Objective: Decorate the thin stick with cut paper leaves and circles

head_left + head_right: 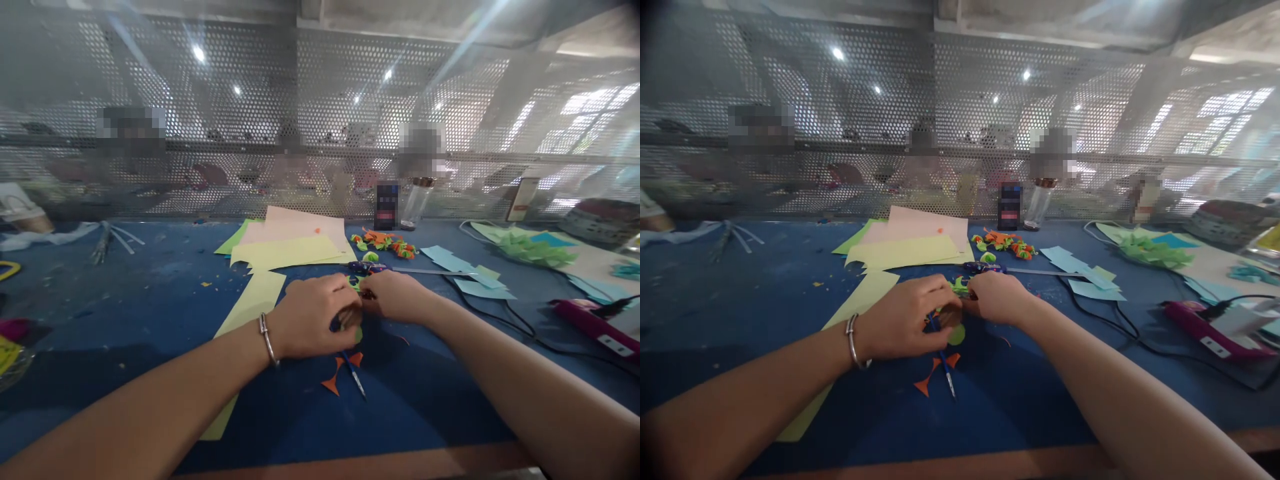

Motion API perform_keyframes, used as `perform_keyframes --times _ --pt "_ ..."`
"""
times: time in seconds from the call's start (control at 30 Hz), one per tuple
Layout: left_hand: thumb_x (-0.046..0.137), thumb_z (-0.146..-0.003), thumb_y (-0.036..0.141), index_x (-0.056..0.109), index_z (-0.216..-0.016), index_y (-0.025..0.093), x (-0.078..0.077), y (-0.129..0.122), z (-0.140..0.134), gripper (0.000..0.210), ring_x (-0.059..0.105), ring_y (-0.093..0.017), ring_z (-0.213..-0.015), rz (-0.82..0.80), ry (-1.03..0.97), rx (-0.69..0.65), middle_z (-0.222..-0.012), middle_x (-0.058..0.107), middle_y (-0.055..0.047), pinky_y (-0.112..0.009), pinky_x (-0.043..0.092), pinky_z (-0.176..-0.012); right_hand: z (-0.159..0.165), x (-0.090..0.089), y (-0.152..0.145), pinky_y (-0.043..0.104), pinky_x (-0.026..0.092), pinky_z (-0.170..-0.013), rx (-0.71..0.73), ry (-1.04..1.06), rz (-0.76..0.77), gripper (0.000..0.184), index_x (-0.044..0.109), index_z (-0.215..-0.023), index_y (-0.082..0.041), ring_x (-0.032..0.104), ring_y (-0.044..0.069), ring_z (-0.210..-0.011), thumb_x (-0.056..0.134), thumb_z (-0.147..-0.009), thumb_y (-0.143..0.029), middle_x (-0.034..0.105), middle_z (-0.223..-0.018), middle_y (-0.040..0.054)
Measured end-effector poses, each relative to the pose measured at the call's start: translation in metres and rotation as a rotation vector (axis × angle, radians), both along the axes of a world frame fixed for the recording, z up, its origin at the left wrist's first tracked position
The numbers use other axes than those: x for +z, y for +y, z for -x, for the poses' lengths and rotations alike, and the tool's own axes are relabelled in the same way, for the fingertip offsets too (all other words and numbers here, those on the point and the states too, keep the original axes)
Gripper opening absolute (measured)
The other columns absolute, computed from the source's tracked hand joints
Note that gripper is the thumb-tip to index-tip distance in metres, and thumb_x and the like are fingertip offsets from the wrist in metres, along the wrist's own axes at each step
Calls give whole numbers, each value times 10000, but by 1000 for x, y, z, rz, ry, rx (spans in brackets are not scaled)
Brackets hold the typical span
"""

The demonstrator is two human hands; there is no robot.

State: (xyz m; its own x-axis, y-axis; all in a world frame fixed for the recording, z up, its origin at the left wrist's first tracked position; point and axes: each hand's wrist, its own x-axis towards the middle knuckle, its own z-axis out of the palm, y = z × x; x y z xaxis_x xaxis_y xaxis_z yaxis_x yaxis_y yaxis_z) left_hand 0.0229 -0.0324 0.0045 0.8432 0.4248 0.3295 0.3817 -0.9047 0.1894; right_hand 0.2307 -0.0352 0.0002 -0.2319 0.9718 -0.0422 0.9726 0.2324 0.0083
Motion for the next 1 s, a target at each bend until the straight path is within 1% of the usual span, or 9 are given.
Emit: perform_keyframes --times 0.13,0.23,0.37,0.43,0.5,0.57,0.8,0.93,1.0 --pt "587 -800 283 641 -965 178 5 13 10 203 579 -183 -777 66 -69 107 -963 588 -59 -308 453 -703 1 3 0 288 305 -528 -22 27 -7 478 683 -789 -186 667 241 -745 470 -914 -595 713 -811 104" --pt "623 -757 305 654 -866 186 9 22 18 165 577 -190 -741 106 40 161 -896 607 -50 -310 432 -668 3 5 -1 288 330 -531 -21 3 53 499 687 -779 -175 673 254 -753 481 -901 -612 711 -807 111" --pt "694 -713 356 706 -830 192 15 38 31 202 594 -189 -716 314 196 62 -854 655 -46 -288 421 -626 4 5 -3 294 375 -560 -8 -16 73 524 696 -792 -169 680 269 -773 467 -903 -627 711 -819 119" --pt "665 -749 370 715 -885 193 15 50 38 229 607 -192 -724 350 90 152 -878 680 -52 -287 429 -635 4 5 -4 303 397 -576 -14 -15 69 524 698 -808 -174 681 274 -784 463 -903 -631 715 -835 123" --pt "619 -787 364 718 -929 185 11 63 45 249 611 -208 -780 240 -31 308 -935 690 -75 -303 435 -688 4 5 -6 313 418 -599 -23 -19 62 528 699 -821 -177 684 277 -803 457 -903 -639 720 -859 130" --pt "655 -747 381 726 -956 180 4 73 50 298 603 -233 -834 169 0 396 -990 674 -98 -323 434 -735 5 5 -7 322 436 -628 -33 -27 47 534 698 -822 -178 690 283 -827 454 -902 -647 723 -879 136" --pt "678 -733 370 670 -850 177 -7 76 50 226 607 -223 -808 259 -26 349 -897 669 -73 -307 444 -710 9 3 -15 345 450 -640 -16 -80 -9 518 688 -804 -187 705 308 -829 436 -921 -624 734 -862 125" --pt "577 -853 363 597 -930 176 -6 69 42 204 613 -179 -776 307 -154 339 -861 669 -44 -284 469 -700 12 3 -18 333 419 -613 10 -120 -43 503 683 -823 -178 703 313 -822 447 -921 -612 737 -875 131" --pt "591 -860 355 582 -936 174 -8 62 36 196 607 -163 -780 376 -305 292 -866 657 -37 -276 486 -712 14 4 -19 316 382 -592 4 -121 -90 486 668 -815 -179 696 302 -802 458 -919 -604 734 -864 125"
